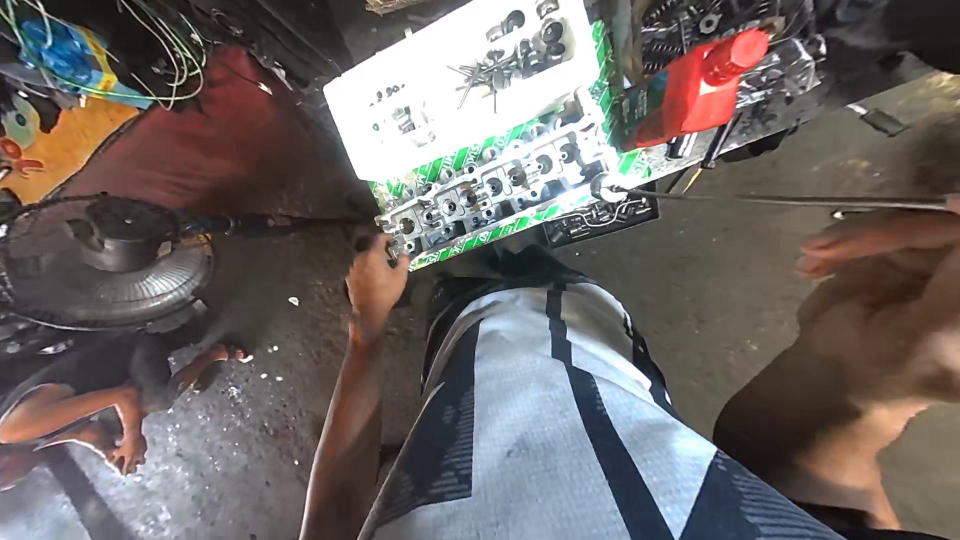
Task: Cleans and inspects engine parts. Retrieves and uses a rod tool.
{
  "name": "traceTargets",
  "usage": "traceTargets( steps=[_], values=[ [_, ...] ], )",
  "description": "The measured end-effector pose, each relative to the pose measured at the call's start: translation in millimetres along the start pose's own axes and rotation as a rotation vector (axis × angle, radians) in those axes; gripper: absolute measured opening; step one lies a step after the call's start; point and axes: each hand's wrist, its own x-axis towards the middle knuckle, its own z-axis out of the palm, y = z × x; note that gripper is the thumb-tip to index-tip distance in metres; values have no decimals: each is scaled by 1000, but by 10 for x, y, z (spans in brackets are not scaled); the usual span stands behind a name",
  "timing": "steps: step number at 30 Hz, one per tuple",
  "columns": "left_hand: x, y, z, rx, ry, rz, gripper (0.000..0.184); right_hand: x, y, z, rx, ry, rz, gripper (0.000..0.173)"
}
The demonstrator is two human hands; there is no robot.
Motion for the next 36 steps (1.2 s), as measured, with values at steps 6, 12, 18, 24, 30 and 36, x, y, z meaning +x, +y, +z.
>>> traceTargets(
  steps=[6, 12, 18, 24, 30, 36],
  values=[
    [-102, -120, 121, -516, -48, 107, 30, -8, -76, 114, 62, -27, 7, 17],
    [-303, -216, 200, -967, -9, 430, 52, 143, 114, 649, 340, 88, 196, 27],
    [-331, 191, -86, -1053, -3, 662, 104, 150, 245, 1067, 696, 127, 594, 45],
    [-535, 435, -512, -1284, 234, 911, 55, -250, 381, 1236, 1256, 240, 958, 45],
    [-900, 625, -814, -1210, 404, 1200, 38, -801, 248, 1544, 1261, 280, 1183, 36],
    [-1184, 568, -882, -1069, 492, 1352, 36, -844, -674, 1917, 797, 209, 1184, 33]
  ],
)
